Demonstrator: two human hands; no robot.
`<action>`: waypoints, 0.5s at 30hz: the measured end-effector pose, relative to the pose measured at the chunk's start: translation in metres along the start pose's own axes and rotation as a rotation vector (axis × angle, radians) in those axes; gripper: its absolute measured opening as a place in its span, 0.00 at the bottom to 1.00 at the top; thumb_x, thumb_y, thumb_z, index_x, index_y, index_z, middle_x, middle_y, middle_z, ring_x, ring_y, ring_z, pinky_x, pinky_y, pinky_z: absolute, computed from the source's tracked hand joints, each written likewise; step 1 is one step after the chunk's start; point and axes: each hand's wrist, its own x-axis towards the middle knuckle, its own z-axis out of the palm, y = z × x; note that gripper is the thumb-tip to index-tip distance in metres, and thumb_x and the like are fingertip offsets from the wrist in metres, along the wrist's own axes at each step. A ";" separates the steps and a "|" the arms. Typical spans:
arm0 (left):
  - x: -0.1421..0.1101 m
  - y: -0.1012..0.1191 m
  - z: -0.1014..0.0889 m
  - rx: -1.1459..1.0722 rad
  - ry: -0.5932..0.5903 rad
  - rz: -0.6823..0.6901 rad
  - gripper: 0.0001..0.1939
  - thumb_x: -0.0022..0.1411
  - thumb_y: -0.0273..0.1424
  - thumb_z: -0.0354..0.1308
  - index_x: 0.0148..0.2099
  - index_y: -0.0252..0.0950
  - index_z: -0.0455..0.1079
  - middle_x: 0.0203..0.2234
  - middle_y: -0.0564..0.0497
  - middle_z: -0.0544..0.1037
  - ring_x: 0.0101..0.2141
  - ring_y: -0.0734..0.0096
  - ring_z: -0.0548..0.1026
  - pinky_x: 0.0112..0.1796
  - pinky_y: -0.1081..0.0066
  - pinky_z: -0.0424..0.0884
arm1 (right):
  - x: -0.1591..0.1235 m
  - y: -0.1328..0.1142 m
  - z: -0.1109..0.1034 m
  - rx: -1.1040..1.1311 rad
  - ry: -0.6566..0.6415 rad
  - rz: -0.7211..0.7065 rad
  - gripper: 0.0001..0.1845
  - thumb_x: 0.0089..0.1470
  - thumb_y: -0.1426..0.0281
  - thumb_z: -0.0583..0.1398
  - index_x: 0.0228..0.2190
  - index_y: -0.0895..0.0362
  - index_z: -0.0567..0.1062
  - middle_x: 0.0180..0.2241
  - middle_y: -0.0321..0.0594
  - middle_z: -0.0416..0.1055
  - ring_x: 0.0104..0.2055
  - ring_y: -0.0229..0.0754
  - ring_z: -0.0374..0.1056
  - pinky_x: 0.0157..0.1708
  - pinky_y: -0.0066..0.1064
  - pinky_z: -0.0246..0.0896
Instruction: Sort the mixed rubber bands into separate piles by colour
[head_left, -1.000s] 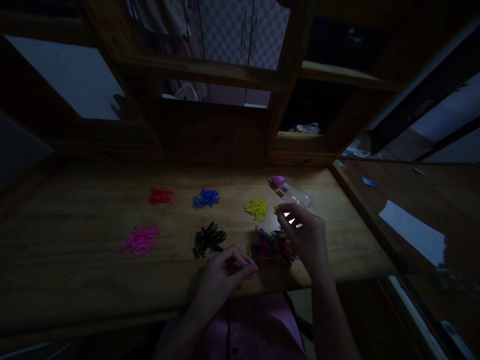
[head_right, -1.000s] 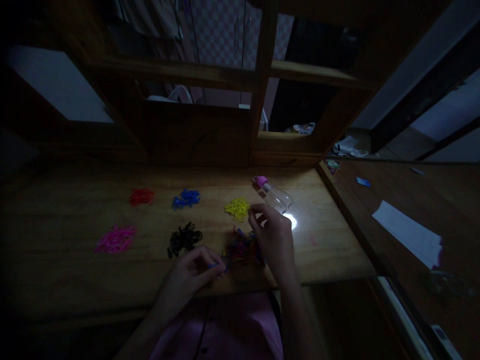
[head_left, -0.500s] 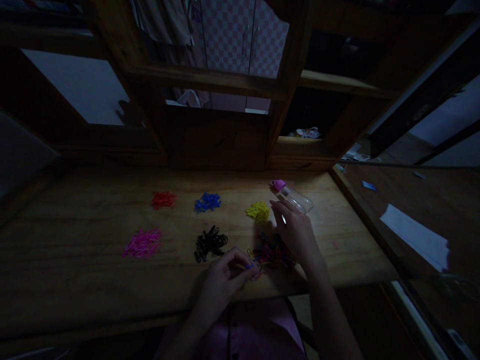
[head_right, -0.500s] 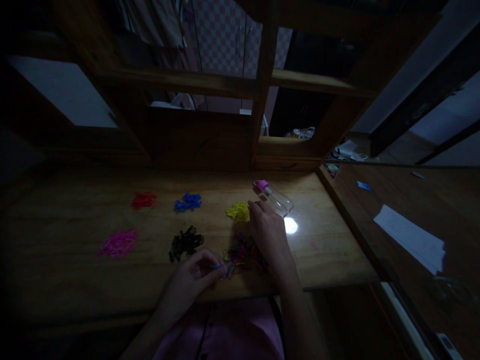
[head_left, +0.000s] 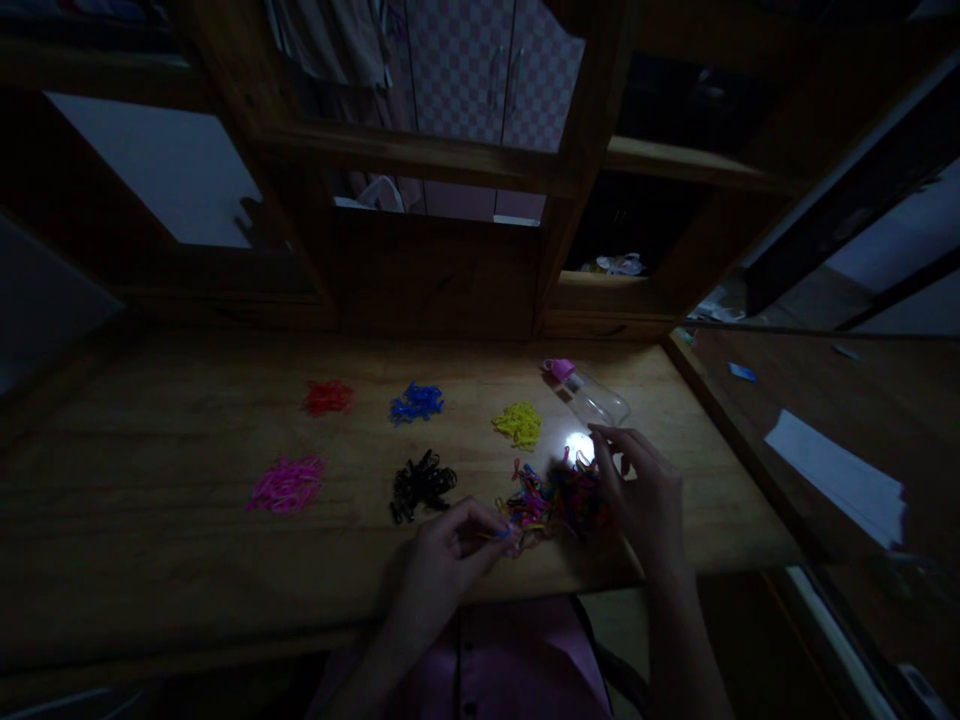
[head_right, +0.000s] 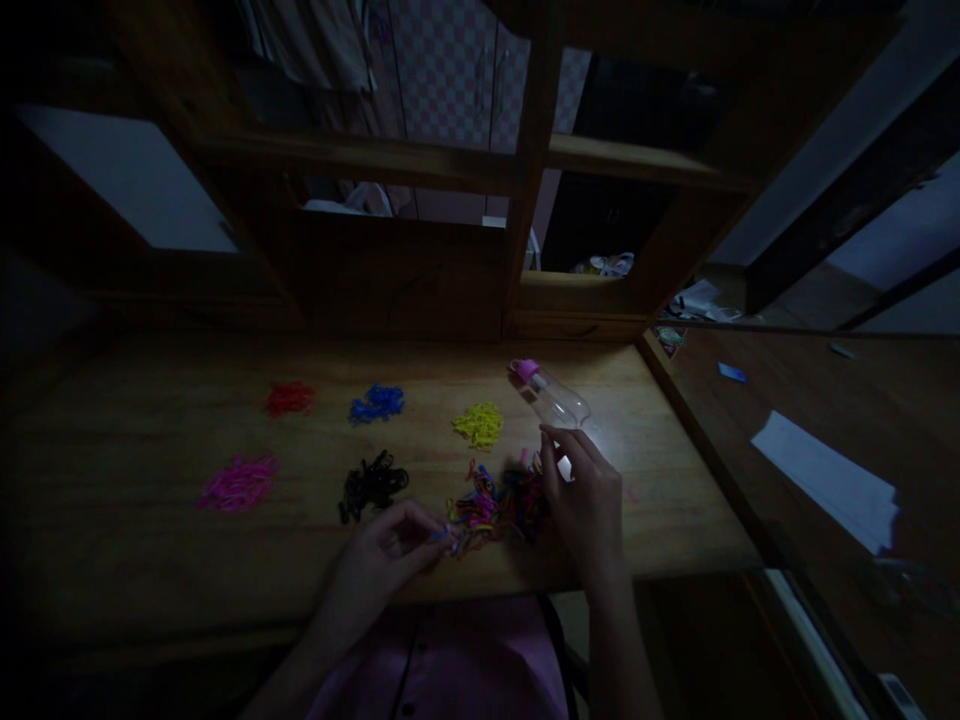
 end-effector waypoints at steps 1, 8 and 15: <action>0.000 0.000 0.000 -0.006 0.001 0.011 0.10 0.54 0.33 0.67 0.29 0.36 0.69 0.30 0.50 0.81 0.34 0.69 0.80 0.37 0.73 0.75 | -0.002 0.003 0.000 -0.003 0.007 0.012 0.09 0.61 0.71 0.57 0.41 0.55 0.77 0.39 0.40 0.76 0.33 0.39 0.70 0.34 0.29 0.62; -0.005 0.001 0.002 -0.010 0.053 0.074 0.11 0.53 0.31 0.67 0.28 0.36 0.66 0.31 0.49 0.81 0.36 0.66 0.81 0.39 0.70 0.77 | -0.015 0.027 0.012 -0.078 0.050 0.053 0.08 0.61 0.68 0.58 0.38 0.56 0.76 0.36 0.40 0.76 0.29 0.38 0.68 0.31 0.29 0.61; -0.020 0.026 -0.077 0.445 0.560 0.256 0.09 0.58 0.38 0.61 0.36 0.38 0.69 0.38 0.51 0.81 0.42 0.65 0.80 0.47 0.68 0.76 | -0.022 0.034 0.017 -0.042 0.123 0.050 0.09 0.61 0.68 0.58 0.39 0.57 0.77 0.33 0.40 0.75 0.28 0.38 0.67 0.30 0.30 0.60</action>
